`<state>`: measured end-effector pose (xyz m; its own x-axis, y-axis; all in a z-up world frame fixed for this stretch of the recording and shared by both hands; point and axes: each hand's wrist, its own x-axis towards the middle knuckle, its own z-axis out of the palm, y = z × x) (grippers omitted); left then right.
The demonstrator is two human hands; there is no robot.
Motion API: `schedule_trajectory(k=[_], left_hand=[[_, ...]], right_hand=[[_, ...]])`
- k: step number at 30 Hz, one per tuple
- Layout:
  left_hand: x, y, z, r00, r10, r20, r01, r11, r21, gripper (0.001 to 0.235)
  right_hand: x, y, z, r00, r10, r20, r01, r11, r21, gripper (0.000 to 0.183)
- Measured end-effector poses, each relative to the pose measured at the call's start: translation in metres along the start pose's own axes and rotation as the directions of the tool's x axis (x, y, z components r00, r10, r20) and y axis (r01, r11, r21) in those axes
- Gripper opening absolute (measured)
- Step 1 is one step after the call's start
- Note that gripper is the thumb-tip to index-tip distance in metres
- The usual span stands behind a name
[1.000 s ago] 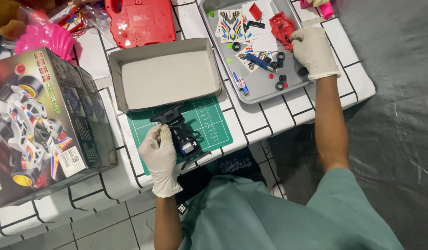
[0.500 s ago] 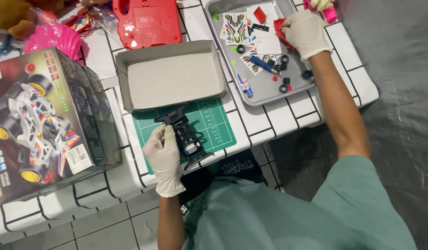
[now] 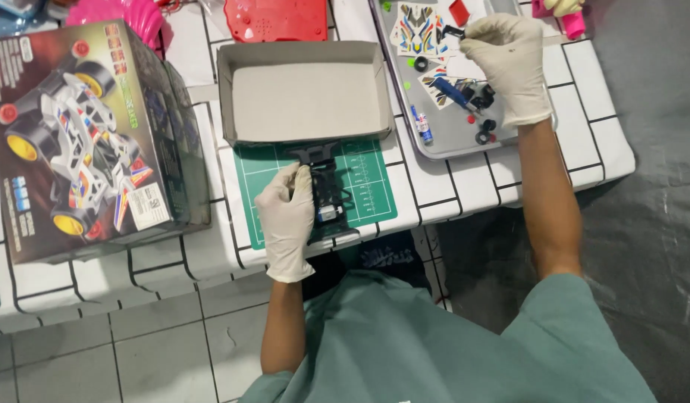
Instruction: Assembling a mini 4WD toy car by installing batteries and attaching various chassis components.
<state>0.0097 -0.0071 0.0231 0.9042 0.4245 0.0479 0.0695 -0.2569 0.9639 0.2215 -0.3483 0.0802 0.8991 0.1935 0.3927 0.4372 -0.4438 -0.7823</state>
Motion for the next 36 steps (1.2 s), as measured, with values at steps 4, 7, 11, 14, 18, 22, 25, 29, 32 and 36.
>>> schedule_trajectory(k=[4, 7, 11, 14, 18, 22, 25, 29, 32, 36], left_hand=[[0.001, 0.004, -0.004, 0.997, -0.076, 0.013, 0.077, 0.996, -0.054, 0.033], [0.002, -0.004, -0.004, 0.995, -0.099, 0.025, 0.101, 0.989, -0.106, 0.033], [0.001, -0.011, -0.004, 0.999, -0.011, -0.042, 0.006, 0.991, -0.133, 0.020], [0.000, -0.011, -0.004, 1.000, 0.010, -0.027, -0.015, 0.987, -0.162, 0.018], [0.000, -0.020, -0.002, 1.000, 0.023, -0.018, -0.026, 0.978, -0.205, 0.016], [0.001, -0.020, -0.003, 0.999, 0.033, -0.007, -0.033, 0.977, -0.209, 0.016], [0.001, -0.023, -0.002, 0.997, 0.074, -0.036, -0.080, 0.978, -0.191, 0.014], [0.001, -0.024, -0.003, 0.995, 0.086, -0.050, -0.094, 0.978, -0.185, 0.013], [0.001, -0.024, -0.003, 0.994, 0.099, -0.047, -0.106, 0.978, -0.179, 0.013], [0.000, -0.019, -0.004, 0.993, 0.111, -0.052, -0.119, 0.971, -0.207, 0.016]], right_hand=[[-0.036, -0.088, 0.056, 0.952, 0.300, 0.067, -0.307, 0.930, 0.200, 0.017], [-0.060, -0.118, 0.086, 0.929, 0.235, 0.284, -0.334, 0.863, 0.378, 0.015], [-0.082, -0.134, 0.128, 0.925, 0.327, 0.192, -0.375, 0.864, 0.335, 0.021], [-0.093, -0.131, 0.143, 0.932, 0.289, 0.218, -0.352, 0.860, 0.369, 0.026], [-0.101, -0.137, 0.150, 0.942, 0.251, 0.221, -0.311, 0.902, 0.301, 0.018], [-0.105, -0.142, 0.162, 0.998, -0.026, 0.050, 0.019, 0.991, 0.135, 0.014], [-0.102, -0.140, 0.166, 0.952, -0.291, 0.094, 0.293, 0.956, -0.013, 0.013], [-0.107, -0.141, 0.175, 0.884, -0.467, 0.003, 0.466, 0.882, -0.070, 0.013], [-0.108, -0.136, 0.175, 0.880, -0.473, 0.040, 0.475, 0.879, -0.049, 0.015], [-0.098, -0.145, 0.156, 0.911, -0.083, 0.405, 0.165, 0.971, -0.171, 0.014]])
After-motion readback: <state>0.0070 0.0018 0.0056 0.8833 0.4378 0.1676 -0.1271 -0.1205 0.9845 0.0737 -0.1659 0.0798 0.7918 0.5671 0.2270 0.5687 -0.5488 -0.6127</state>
